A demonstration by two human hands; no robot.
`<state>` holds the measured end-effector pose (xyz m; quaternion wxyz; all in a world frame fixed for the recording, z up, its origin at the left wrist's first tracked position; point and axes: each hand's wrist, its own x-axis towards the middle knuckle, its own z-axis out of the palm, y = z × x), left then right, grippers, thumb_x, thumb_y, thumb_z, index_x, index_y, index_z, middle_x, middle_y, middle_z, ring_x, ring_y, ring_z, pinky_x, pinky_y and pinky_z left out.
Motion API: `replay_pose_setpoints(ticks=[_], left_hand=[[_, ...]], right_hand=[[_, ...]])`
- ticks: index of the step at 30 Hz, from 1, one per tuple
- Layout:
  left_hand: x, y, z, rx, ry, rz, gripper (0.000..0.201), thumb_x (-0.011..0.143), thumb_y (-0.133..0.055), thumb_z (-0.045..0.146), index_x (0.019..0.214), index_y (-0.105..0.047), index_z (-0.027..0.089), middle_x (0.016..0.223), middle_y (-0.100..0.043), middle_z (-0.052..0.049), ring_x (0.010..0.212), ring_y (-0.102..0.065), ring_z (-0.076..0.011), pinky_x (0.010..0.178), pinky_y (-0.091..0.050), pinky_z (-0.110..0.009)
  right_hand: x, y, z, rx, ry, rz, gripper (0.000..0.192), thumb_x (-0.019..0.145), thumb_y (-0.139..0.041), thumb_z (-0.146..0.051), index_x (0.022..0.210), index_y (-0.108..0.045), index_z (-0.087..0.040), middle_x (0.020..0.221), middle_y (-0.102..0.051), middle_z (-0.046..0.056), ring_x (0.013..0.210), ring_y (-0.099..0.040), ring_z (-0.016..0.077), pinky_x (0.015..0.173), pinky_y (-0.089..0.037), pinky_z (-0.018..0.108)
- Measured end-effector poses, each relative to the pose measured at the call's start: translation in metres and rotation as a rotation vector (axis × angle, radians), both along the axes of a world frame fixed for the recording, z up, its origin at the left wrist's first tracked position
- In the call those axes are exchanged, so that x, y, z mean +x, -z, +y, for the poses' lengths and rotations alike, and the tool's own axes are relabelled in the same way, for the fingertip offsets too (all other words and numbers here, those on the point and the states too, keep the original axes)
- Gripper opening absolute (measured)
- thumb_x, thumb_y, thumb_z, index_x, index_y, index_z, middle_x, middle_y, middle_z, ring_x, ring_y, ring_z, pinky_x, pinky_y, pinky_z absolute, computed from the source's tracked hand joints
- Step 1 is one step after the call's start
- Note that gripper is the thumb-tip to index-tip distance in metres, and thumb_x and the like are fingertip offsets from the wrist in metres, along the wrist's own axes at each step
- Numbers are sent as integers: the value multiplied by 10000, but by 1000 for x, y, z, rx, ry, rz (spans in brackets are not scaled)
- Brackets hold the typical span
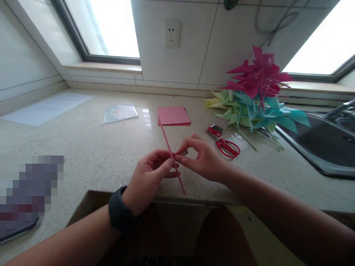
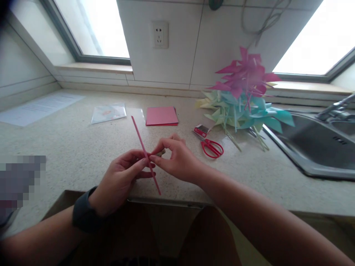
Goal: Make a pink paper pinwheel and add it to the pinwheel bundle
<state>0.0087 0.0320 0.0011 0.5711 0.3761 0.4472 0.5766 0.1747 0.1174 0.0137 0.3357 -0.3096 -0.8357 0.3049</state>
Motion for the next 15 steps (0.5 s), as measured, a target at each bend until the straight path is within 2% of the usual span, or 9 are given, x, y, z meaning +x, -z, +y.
replay_pose_setpoints(ticks=[5,9,15], left_hand=[[3,-1,-7,-35,45,-41,255,750,-839,296,899,-719,127,918,-730,-60,803,-687,-162,720,-620,-308],[9,0,-17,-91,109,-100,269,760,-833,299,933,-743,114,913,-742,-77,788,-691,-163,763,-610,-331],[17,0,-29,-124,227,-102,244,766,-828,287,926,-755,118,903,-744,-74,755,-688,-147,736,-592,-287]], right_hand=[[6,1,-18,-11,56,-5,62,797,-722,-240,800,-677,-196,841,-565,15,862,-557,192,826,-425,367],[17,4,-37,-26,119,22,111,820,-721,-288,784,-660,-203,828,-553,9,834,-548,187,809,-426,364],[35,9,-66,-63,172,57,137,832,-727,-298,774,-643,-207,832,-544,10,818,-547,185,792,-439,357]])
